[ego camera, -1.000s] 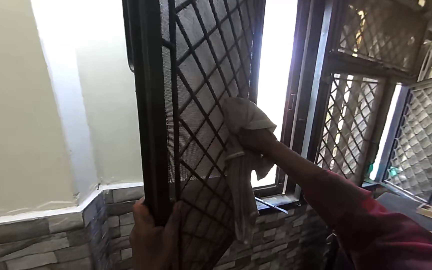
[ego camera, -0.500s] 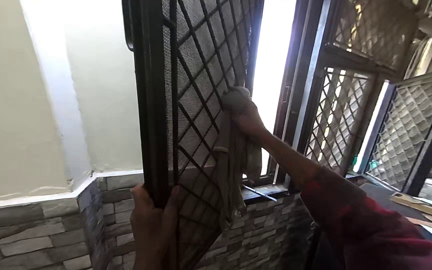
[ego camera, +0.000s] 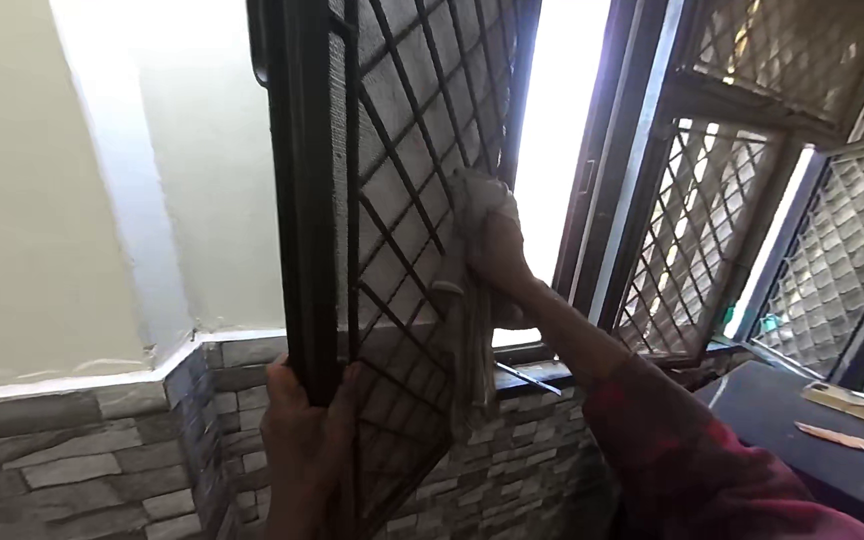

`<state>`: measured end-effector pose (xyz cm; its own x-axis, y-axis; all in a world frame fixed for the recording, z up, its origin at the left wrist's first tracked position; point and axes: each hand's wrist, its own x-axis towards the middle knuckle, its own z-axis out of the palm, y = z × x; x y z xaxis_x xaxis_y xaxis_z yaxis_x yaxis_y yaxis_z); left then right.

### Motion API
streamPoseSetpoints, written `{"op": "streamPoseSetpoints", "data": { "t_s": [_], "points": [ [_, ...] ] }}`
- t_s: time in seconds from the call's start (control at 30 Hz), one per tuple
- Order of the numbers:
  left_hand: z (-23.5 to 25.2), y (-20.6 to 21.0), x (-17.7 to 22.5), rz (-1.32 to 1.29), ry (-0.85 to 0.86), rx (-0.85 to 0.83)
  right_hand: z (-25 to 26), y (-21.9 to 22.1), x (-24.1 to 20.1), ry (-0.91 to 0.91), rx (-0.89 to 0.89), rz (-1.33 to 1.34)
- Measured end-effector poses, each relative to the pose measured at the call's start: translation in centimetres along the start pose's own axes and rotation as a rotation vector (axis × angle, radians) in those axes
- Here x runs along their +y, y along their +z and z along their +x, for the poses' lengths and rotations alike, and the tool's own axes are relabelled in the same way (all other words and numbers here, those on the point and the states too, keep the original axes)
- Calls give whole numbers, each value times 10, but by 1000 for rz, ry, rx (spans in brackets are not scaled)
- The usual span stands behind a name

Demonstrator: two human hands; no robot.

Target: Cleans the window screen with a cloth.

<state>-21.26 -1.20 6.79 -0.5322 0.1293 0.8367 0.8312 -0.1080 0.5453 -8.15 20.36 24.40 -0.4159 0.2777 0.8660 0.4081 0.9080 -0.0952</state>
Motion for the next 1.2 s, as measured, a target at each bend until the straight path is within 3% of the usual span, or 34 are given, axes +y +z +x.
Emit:
{"op": "streamPoseSetpoints", "data": {
  "t_s": [0.07,0.17,0.33,0.6,0.7,0.77,0.83,0.93,0.97,1.07,1.2],
  "points": [
    [1,-1,-1,-1,-21,-26,-5,-2,21,-62,63,237],
    [2,0,-3,-13,-29,-23,-27,-15,44,5,-1,650],
    [2,-2,-2,-31,-34,-49,-87,-34,39,413,1,1345],
    [-4,-8,4,15,-56,-69,-148,-55,50,465,111,1671],
    [-24,-10,16,102,122,118,-167,-66,44,540,94,1660],
    [-43,-6,39,48,249,154,-178,-73,37,614,96,1638],
    [-72,10,77,-34,168,-42,-187,-81,31,655,77,1658],
    [-92,38,113,-176,-198,-576,-197,-91,30,626,7,1716],
    [-93,46,113,-231,-297,-680,-201,-95,33,609,-28,1735],
    [-95,50,102,-359,-418,-748,-216,-113,55,629,-118,1736],
    [-72,49,109,-421,-478,-670,-247,-135,101,883,-328,1697]
  ]
}}
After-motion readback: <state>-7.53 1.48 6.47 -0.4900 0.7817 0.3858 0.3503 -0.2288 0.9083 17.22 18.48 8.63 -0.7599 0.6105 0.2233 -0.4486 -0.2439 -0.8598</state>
